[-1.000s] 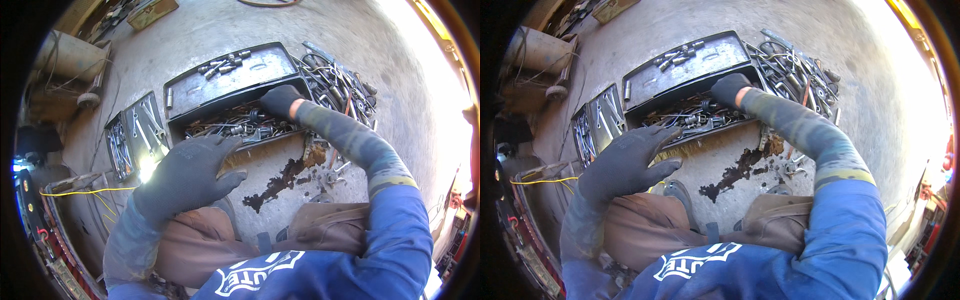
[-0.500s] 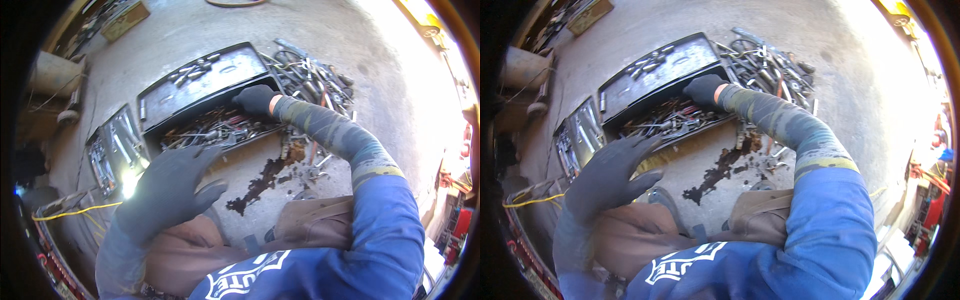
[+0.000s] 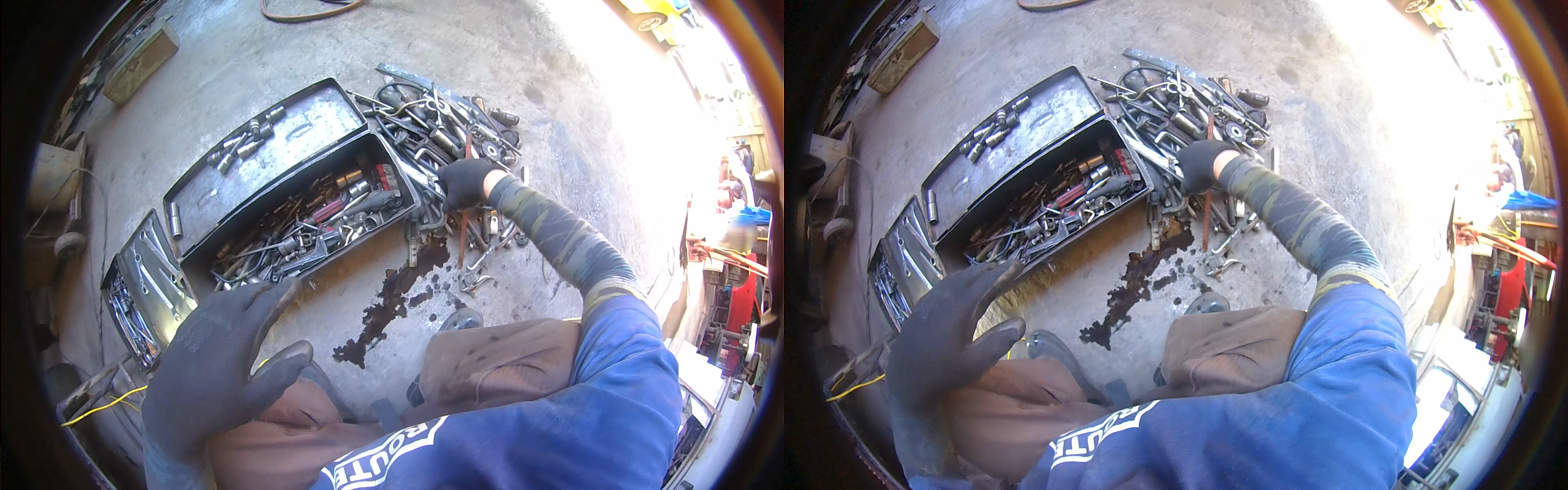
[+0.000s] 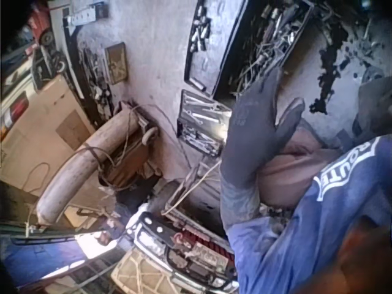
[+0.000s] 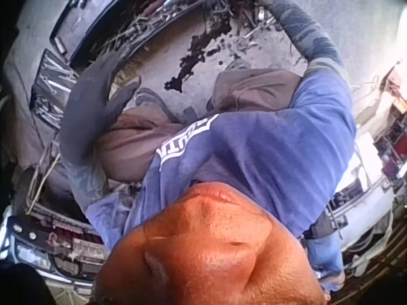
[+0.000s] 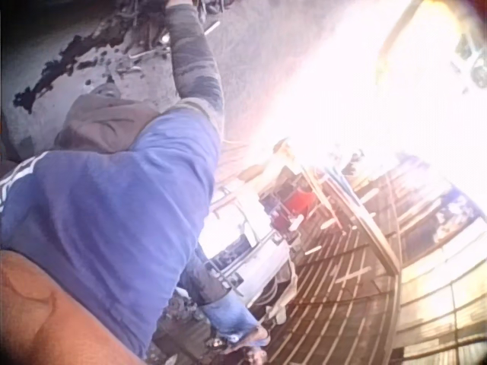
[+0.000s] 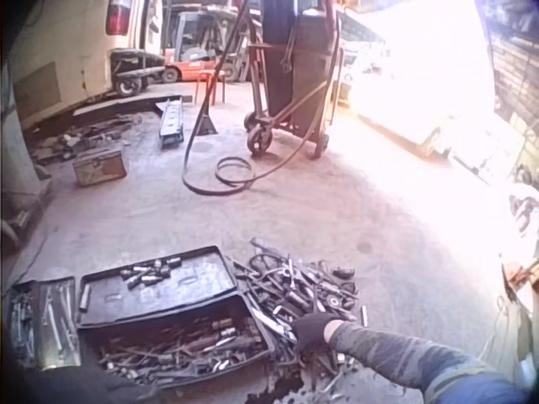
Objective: The person sits on the floor and sorts various hand tools from a toolbox and the surrounding floor into the toolbox. They pick up wrenches, sockets, and other hardware, placing them into the open toolbox.
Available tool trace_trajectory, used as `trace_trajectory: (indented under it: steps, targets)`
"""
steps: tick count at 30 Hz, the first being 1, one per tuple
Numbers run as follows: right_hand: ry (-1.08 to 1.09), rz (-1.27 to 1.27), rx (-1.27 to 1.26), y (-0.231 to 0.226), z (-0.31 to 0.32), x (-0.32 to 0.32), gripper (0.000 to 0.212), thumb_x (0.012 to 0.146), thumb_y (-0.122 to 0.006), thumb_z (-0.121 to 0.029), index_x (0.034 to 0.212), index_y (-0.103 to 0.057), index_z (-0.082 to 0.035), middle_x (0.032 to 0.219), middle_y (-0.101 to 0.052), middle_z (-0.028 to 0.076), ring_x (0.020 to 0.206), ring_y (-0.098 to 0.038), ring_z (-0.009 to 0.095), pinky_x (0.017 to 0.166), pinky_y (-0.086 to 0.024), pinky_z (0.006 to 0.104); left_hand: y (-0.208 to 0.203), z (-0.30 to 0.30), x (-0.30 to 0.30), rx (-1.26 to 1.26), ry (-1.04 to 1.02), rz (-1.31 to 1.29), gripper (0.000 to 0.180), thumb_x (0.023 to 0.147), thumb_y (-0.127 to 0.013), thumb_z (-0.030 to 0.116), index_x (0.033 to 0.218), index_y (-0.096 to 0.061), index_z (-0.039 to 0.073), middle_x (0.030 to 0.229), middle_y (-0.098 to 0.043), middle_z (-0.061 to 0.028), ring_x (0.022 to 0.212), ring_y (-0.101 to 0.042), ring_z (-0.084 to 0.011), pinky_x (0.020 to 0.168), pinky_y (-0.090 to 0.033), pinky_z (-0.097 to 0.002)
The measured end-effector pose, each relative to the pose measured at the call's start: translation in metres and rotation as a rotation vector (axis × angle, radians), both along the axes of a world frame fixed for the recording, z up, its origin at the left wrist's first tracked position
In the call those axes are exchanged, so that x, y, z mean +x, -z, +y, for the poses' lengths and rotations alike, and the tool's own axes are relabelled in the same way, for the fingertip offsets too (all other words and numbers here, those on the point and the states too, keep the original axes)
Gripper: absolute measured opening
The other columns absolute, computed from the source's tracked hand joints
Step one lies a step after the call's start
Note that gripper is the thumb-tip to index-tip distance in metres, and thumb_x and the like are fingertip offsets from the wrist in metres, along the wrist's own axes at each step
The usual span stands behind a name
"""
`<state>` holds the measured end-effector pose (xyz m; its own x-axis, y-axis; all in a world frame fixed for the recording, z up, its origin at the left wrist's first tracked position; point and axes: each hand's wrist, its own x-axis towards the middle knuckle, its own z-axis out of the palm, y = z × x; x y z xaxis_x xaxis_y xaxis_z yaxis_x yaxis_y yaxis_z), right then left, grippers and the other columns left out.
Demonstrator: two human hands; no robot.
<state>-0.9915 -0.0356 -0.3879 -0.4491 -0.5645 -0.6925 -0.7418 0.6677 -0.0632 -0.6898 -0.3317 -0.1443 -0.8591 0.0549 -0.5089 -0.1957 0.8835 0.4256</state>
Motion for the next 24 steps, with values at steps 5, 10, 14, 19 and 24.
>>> trace_trajectory:
  steps: [5, 10, 14, 19, 24]
  targets:
    - [0.167, 0.084, -0.092, 0.018, 0.011, 0.016, 0.038, 0.079, -0.077, -0.030, 0.105, -0.075, -0.003, 0.110, -0.078, 0.025, 0.105, -0.077, 0.041, 0.095, -0.060, 0.0492, 0.000, 0.000, 0.002, 0.005, 0.050, 0.094, 0.068, 0.098, -0.073, 0.045, 0.150, -0.060, 0.003, 0.134, -0.067, -0.0247, 0.124, -0.064, -0.0409, 0.106, -0.050, -0.0483]
    - [0.193, 0.003, -0.116, -0.005, 0.018, -0.003, 0.047, 0.085, -0.067, -0.040, 0.106, -0.080, 0.000, 0.108, -0.078, 0.024, 0.102, -0.076, 0.042, 0.094, -0.060, 0.0491, -0.001, 0.001, 0.000, 0.020, 0.075, 0.126, 0.066, 0.098, -0.072, 0.044, 0.149, -0.061, 0.002, 0.133, -0.067, -0.0242, 0.122, -0.064, -0.0399, 0.106, -0.050, -0.0480]
    - [-0.503, 0.129, -0.279, -0.030, 0.022, -0.051, 0.020, 0.090, -0.070, -0.020, 0.101, -0.081, -0.007, 0.091, -0.075, 0.019, 0.094, -0.076, 0.039, 0.082, -0.060, 0.0473, 0.001, 0.002, 0.002, 0.075, 0.109, 0.131, 0.067, 0.097, -0.074, 0.043, 0.150, -0.060, 0.004, 0.139, -0.066, -0.0241, 0.128, -0.062, -0.0406, 0.112, -0.047, -0.0484]
    - [-0.255, 0.111, -0.506, -0.111, 0.044, -0.069, 0.015, 0.095, -0.062, -0.008, 0.101, -0.075, -0.003, 0.089, -0.067, 0.011, 0.072, -0.067, 0.022, 0.061, -0.056, 0.0355, 0.011, 0.006, 0.009, 0.124, 0.162, 0.111, 0.069, 0.094, -0.077, 0.044, 0.147, -0.062, 0.003, 0.136, -0.068, -0.0202, 0.123, -0.064, -0.0388, 0.109, -0.049, -0.0475]
    - [0.494, -0.080, -0.570, -0.185, 0.032, -0.043, 0.008, 0.090, -0.056, -0.010, 0.087, -0.061, -0.004, 0.073, -0.050, 0.000, 0.050, -0.050, 0.010, 0.043, -0.043, 0.0261, 0.029, 0.022, 0.019, 0.127, 0.293, 0.086, 0.063, 0.097, -0.069, 0.048, 0.141, -0.063, 0.003, 0.110, -0.067, -0.0139, 0.109, -0.067, -0.0334, 0.099, -0.050, -0.0453]
